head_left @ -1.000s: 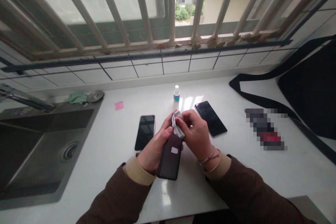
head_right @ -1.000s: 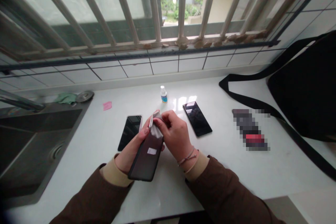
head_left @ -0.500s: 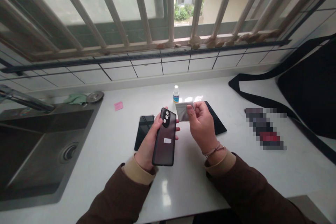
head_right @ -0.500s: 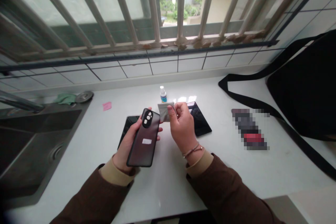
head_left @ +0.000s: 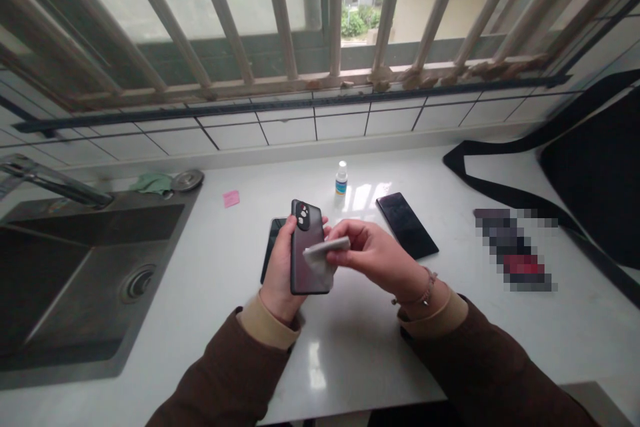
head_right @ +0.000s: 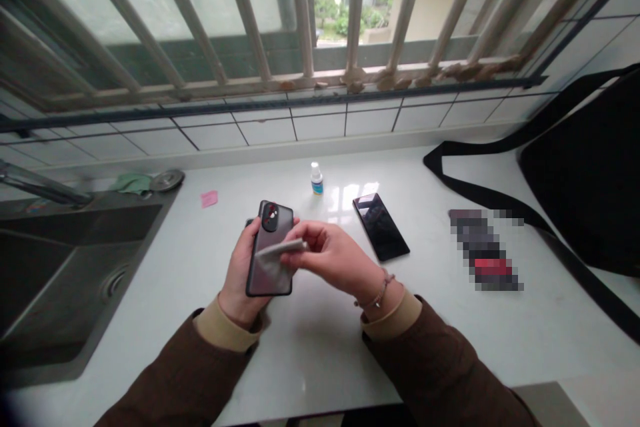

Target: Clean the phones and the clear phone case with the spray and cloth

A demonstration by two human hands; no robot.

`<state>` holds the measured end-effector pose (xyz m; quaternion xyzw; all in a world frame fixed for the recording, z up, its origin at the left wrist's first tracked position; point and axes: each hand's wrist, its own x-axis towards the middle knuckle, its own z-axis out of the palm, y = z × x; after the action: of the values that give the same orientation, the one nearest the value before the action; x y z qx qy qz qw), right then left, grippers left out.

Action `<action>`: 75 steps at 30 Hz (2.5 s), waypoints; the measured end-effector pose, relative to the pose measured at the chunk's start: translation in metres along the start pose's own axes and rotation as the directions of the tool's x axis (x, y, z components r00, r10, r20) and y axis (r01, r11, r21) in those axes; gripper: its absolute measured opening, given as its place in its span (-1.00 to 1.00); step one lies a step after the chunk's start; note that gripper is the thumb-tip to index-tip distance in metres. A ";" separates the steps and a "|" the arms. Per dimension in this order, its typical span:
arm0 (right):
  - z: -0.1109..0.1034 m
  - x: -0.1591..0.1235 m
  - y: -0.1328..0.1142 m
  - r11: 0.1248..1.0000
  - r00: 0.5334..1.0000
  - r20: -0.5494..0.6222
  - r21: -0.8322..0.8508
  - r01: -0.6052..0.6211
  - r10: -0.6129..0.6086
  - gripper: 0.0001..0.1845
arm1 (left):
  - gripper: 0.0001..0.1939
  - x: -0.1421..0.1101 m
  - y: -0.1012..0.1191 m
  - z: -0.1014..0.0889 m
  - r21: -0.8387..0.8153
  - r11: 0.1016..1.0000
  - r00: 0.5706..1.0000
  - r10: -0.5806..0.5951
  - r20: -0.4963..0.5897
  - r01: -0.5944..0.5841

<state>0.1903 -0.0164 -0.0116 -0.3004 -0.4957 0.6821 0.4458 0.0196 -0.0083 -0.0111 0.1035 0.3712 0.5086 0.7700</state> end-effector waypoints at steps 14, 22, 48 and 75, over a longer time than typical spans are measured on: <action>0.019 -0.003 0.011 0.733 0.929 0.186 -0.574 0.366 -0.319 -0.81 | -0.44 -0.003 -0.005 0.001 -0.066 0.994 0.996 -0.087 -0.028 0.085; 0.018 -0.001 0.020 0.727 0.947 -0.003 -0.642 0.244 -0.321 -0.70 | -0.48 -0.004 -0.009 0.001 -0.034 0.997 0.996 -0.063 0.067 0.066; -0.004 0.003 0.006 0.924 0.959 -0.046 -0.282 0.257 -0.281 -0.57 | -0.37 -0.003 0.012 0.002 -0.082 0.989 0.993 0.119 -0.007 -0.119; -0.014 0.005 0.011 0.877 0.679 -0.623 -0.476 0.065 -0.388 -0.62 | -0.32 -0.012 -0.007 -0.006 0.413 0.880 0.924 0.071 0.377 -0.236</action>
<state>0.1973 -0.0076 -0.0261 -0.5588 -0.4560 0.3315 0.6083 0.0183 -0.0233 -0.0131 0.3974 0.3260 0.4422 0.7350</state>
